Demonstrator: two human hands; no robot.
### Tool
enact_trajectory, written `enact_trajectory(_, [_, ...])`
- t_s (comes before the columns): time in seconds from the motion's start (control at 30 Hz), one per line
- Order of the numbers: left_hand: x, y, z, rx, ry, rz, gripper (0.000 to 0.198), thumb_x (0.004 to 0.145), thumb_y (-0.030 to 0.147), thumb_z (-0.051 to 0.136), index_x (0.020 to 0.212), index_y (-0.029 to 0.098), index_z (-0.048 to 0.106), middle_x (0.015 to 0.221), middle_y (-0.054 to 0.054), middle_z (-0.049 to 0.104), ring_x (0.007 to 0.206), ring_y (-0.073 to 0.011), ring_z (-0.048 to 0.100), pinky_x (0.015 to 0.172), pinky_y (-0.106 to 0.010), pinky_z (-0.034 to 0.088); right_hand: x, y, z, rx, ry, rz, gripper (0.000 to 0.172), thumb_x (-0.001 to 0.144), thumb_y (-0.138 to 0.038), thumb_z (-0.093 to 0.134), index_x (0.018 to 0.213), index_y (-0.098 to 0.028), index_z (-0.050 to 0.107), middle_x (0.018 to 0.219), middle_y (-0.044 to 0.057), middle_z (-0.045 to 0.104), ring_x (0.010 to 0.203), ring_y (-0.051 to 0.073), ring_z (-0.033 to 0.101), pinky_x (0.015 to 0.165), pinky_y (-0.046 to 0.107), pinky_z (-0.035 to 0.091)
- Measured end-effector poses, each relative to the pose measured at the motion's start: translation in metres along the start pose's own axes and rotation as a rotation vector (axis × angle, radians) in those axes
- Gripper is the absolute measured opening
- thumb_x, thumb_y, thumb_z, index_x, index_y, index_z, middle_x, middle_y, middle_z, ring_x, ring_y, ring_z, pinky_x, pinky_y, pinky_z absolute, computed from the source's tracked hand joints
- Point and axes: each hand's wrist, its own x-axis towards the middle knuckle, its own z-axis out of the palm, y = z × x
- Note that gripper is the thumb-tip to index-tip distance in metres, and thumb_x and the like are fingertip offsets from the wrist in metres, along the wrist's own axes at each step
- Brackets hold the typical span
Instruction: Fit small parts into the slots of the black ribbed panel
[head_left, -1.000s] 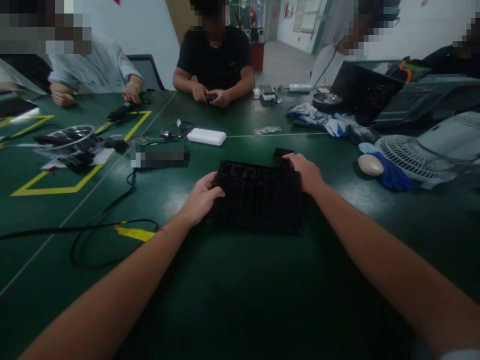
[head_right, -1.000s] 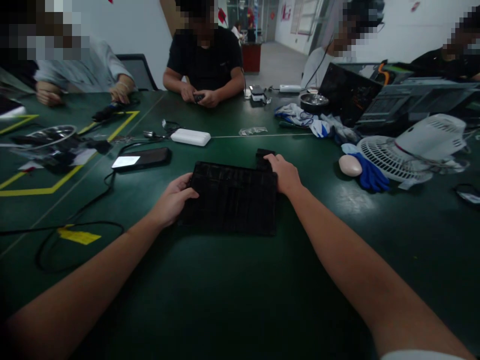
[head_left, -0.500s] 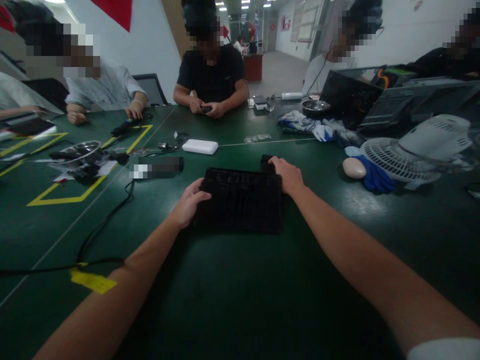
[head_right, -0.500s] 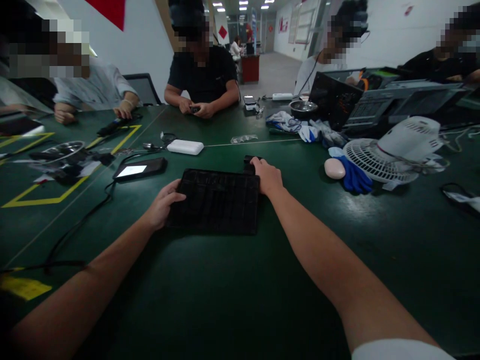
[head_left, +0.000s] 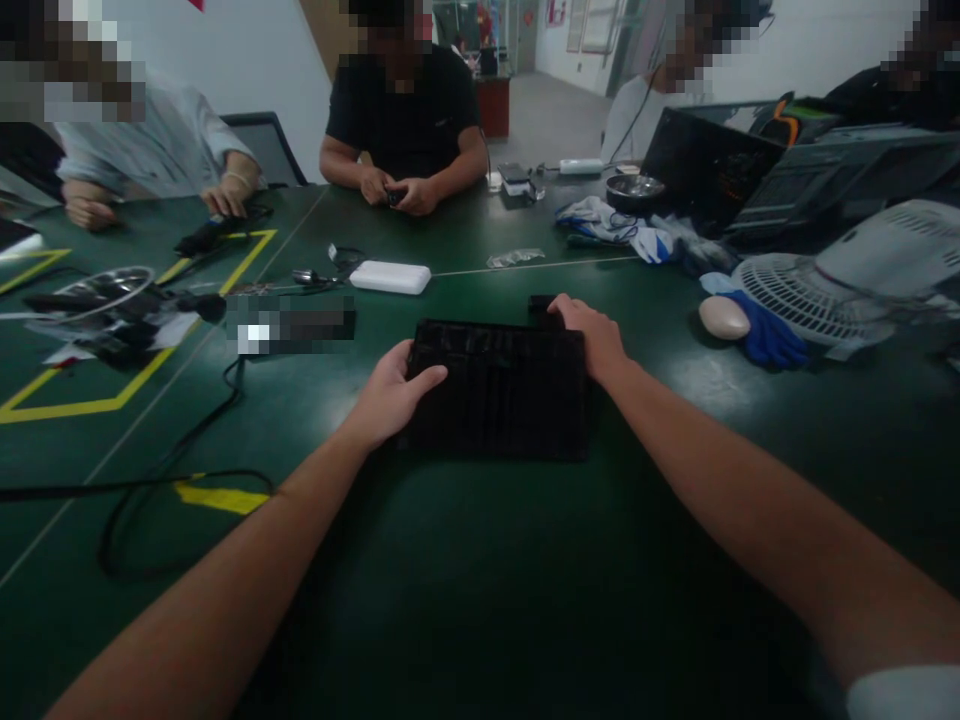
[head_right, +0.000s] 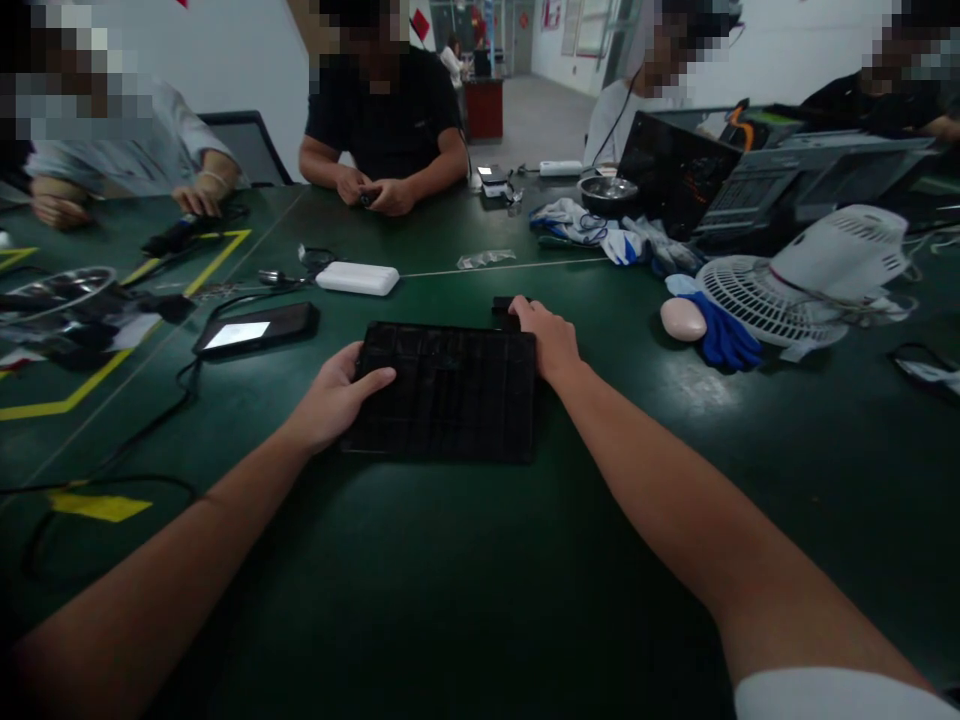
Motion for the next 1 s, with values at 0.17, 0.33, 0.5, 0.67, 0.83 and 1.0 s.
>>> enact_trajectory(0.17, [-0.012, -0.003, 0.001, -0.018, 0.006, 0.023, 0.042, 0.076, 0.035, 0.082, 0.11, 0.018, 0.062, 0.107, -0.006, 0.073, 0.098, -0.0252, 0.07, 0.087, -0.039, 0.057, -0.01, -0.002, -0.004, -0.048, -0.031, 0.015, 0.046, 0.096, -0.048, 0.045, 0.138, -0.031, 0.052, 0.127, 0.013, 0.064, 0.093, 0.031, 0.066, 0.073, 0.038, 0.043])
enact_trajectory(0.33, [-0.013, -0.002, -0.002, 0.0, 0.025, 0.002, 0.044, 0.076, 0.038, 0.081, 0.111, 0.02, 0.061, 0.108, -0.006, 0.074, 0.1, -0.0264, 0.071, 0.085, -0.038, 0.058, -0.012, 0.0, -0.003, -0.05, -0.022, 0.034, 0.065, 0.097, -0.046, 0.045, 0.16, -0.034, 0.031, 0.129, 0.014, 0.065, 0.093, 0.032, 0.067, 0.076, 0.04, 0.045])
enact_trajectory(0.5, [-0.01, -0.002, -0.004, -0.001, 0.043, -0.015, 0.046, 0.074, 0.035, 0.083, 0.112, 0.019, 0.063, 0.106, -0.005, 0.074, 0.097, -0.0252, 0.071, 0.085, -0.037, 0.057, -0.011, 0.002, -0.002, -0.089, -0.054, 0.011, 0.067, 0.098, -0.045, 0.045, 0.162, -0.033, 0.03, 0.13, 0.015, 0.065, 0.099, 0.033, 0.068, 0.079, 0.042, 0.046])
enact_trajectory(0.67, [-0.009, 0.001, 0.002, -0.01, 0.063, -0.037, 0.045, 0.071, 0.033, 0.084, 0.109, 0.019, 0.064, 0.104, -0.005, 0.074, 0.094, -0.0246, 0.07, 0.082, -0.036, 0.056, -0.011, 0.001, -0.003, -0.07, -0.047, -0.014, 0.065, 0.098, -0.045, 0.044, 0.16, -0.03, 0.033, 0.13, 0.015, 0.066, 0.101, 0.033, 0.068, 0.08, 0.041, 0.046])
enact_trajectory(0.83, [-0.006, 0.002, 0.007, -0.009, 0.051, -0.022, 0.046, 0.069, 0.033, 0.084, 0.107, 0.017, 0.065, 0.097, -0.004, 0.074, 0.086, -0.0222, 0.069, 0.078, -0.034, 0.055, -0.01, 0.001, -0.005, -0.073, -0.047, -0.045, 0.067, 0.097, -0.045, 0.045, 0.161, -0.028, 0.033, 0.129, 0.015, 0.067, 0.102, 0.034, 0.068, 0.08, 0.042, 0.047])
enact_trajectory(1.0, [-0.005, 0.004, 0.008, -0.014, 0.055, -0.016, 0.047, 0.068, 0.033, 0.084, 0.107, 0.017, 0.063, 0.097, -0.004, 0.073, 0.085, -0.0221, 0.068, 0.078, -0.034, 0.054, -0.01, 0.002, -0.006, -0.06, -0.046, -0.056, 0.067, 0.097, -0.045, 0.044, 0.16, -0.026, 0.033, 0.13, 0.016, 0.067, 0.1, 0.032, 0.068, 0.079, 0.041, 0.047])
